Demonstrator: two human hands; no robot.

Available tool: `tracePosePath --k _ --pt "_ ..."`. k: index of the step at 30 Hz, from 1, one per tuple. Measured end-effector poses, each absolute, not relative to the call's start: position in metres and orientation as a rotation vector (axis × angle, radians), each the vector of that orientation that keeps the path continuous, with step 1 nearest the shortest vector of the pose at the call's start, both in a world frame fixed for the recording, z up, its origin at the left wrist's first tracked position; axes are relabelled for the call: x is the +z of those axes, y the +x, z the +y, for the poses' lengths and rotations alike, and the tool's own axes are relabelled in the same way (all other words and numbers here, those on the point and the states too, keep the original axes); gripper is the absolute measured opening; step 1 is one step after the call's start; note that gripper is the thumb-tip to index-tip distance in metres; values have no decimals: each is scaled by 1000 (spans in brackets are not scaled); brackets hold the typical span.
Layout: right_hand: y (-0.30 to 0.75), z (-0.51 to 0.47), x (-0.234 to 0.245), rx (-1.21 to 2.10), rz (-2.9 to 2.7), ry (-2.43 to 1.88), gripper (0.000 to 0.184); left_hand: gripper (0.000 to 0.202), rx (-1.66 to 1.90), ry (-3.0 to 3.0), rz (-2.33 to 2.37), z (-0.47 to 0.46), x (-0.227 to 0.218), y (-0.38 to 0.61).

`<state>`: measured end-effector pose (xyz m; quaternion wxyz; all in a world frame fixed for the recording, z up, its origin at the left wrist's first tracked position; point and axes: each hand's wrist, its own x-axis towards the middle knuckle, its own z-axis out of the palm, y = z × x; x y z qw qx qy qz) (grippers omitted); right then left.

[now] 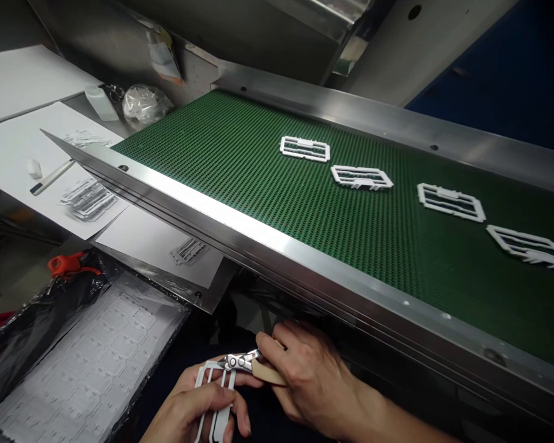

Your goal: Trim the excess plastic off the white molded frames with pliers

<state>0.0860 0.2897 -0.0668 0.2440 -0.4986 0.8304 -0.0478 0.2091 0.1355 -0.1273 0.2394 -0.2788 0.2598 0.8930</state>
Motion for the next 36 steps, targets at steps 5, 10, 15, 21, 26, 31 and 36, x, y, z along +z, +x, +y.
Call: tracePosePath --k 5,10,15,21,26,31,36 --pt "85 287 -66 -155 2264 -1340 12 34 2446 -764 717 135 -130 211" --pt "87 288 -67 -213 2228 -1257 13 29 2430 -794 718 133 -128 212" --pt "89 290 -69 -461 2187 -971 11 23 2505 -931 664 134 -110 202" --pt "97 280 -72 -787 2044 -558 10 39 2589 -1297 496 127 -98 188" --pt "118 270 -78 -969 1872 -374 13 38 2656 -1354 423 121 -101 187" --pt "130 267 -86 -969 1909 -394 17 35 2661 -1392 418 118 -105 188" --pt "133 268 -93 -1045 1875 -494 19 33 2667 -1421 382 116 -104 188"
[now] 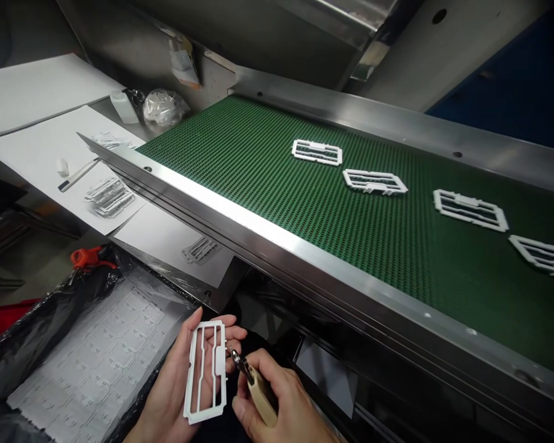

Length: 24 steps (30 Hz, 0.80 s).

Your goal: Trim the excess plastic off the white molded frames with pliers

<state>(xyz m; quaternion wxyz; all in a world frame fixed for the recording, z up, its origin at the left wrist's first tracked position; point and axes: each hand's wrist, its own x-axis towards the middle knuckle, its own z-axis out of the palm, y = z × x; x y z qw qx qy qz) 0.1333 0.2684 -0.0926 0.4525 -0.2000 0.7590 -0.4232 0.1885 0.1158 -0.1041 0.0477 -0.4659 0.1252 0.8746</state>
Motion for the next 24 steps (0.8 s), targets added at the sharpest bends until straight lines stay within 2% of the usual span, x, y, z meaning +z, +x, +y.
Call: tracePosePath --k 5,12,24 --pt "137 269 -96 -1036 1910 -538 22 33 2667 -1448 340 116 -106 186" --pt "140 264 -105 -1229 1979 -973 32 30 2595 -1582 286 118 -112 184" --pt "139 265 -115 -1305 2006 -1103 23 31 2710 -1587 419 120 -99 184"
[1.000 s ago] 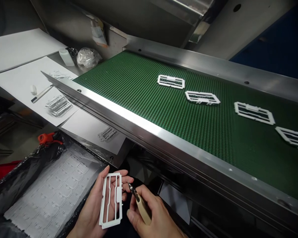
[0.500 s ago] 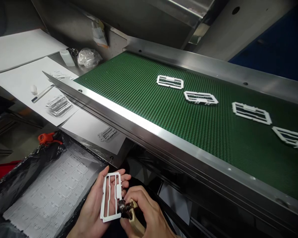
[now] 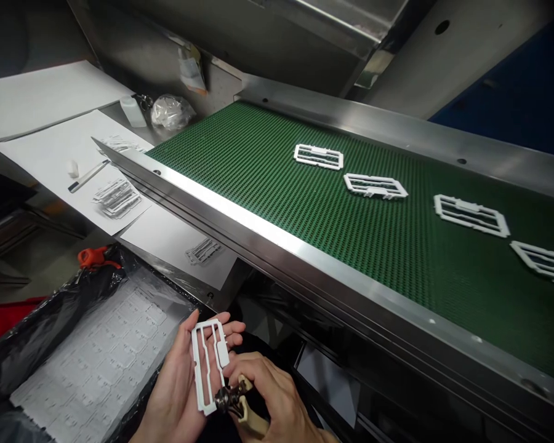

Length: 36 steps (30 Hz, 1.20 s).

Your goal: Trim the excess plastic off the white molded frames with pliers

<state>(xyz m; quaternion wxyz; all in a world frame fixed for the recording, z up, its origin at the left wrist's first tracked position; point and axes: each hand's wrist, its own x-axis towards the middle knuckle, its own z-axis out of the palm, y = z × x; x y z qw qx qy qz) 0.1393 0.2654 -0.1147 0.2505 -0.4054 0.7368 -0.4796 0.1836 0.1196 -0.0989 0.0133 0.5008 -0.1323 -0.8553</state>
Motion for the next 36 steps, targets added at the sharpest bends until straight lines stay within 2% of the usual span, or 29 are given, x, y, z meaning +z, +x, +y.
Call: tracePosePath --k 7,11,22,28,36 --pt "140 267 -115 -1354 2003 -1180 19 30 -2646 1601 -399 118 -91 182" --pt "142 271 -118 -1307 1988 -1137 27 32 -2639 1649 -371 118 -83 178" --pt "143 277 -120 -1278 1999 -978 24 15 -2735 1436 -479 120 -97 187" --pt "151 283 -120 -1177 2026 -776 26 28 -2639 1335 -862 125 -96 188" --pt "136 287 -106 -1099 2029 -660 27 41 -2622 1481 -990 126 -100 189"
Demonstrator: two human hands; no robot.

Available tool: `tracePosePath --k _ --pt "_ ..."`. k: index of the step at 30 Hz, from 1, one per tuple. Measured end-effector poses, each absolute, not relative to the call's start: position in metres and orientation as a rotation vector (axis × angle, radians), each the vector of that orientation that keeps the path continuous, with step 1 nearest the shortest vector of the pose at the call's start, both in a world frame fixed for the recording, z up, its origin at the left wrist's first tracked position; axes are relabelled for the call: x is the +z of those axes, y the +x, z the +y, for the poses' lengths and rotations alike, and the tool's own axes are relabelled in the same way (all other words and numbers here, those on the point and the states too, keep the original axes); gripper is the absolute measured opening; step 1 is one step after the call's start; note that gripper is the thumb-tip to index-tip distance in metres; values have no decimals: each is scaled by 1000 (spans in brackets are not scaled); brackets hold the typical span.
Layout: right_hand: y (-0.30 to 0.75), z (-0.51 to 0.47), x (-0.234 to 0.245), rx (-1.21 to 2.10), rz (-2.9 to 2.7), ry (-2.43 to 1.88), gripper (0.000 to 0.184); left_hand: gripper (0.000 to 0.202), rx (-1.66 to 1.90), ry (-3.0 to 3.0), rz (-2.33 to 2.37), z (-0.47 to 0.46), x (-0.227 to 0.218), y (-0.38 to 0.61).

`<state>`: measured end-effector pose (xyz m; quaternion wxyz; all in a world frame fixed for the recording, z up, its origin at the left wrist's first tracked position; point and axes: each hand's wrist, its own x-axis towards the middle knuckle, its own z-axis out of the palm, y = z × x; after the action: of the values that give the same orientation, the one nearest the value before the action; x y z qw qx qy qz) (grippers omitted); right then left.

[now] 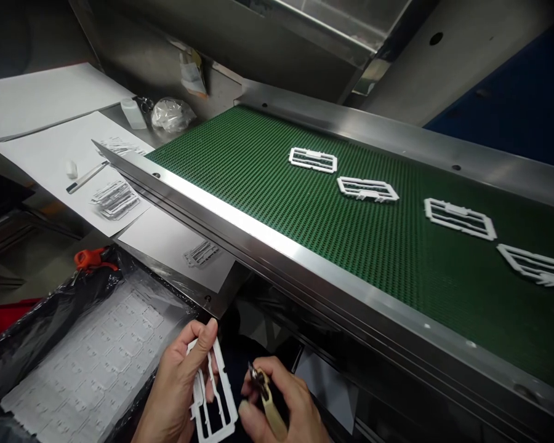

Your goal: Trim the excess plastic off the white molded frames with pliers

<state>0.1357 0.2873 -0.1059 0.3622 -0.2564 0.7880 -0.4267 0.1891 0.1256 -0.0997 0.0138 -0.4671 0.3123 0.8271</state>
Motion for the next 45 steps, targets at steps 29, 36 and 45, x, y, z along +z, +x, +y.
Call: tracePosePath --k 29,36,45 --pt "93 280 -88 -858 1998 -1099 10 37 2556 -1324 403 127 -89 189" --pt "92 273 -69 -804 1978 -750 19 39 2706 -1485 864 132 -88 191" --pt "97 266 -55 -730 1783 -520 26 34 2764 -1401 1227 130 -96 198"
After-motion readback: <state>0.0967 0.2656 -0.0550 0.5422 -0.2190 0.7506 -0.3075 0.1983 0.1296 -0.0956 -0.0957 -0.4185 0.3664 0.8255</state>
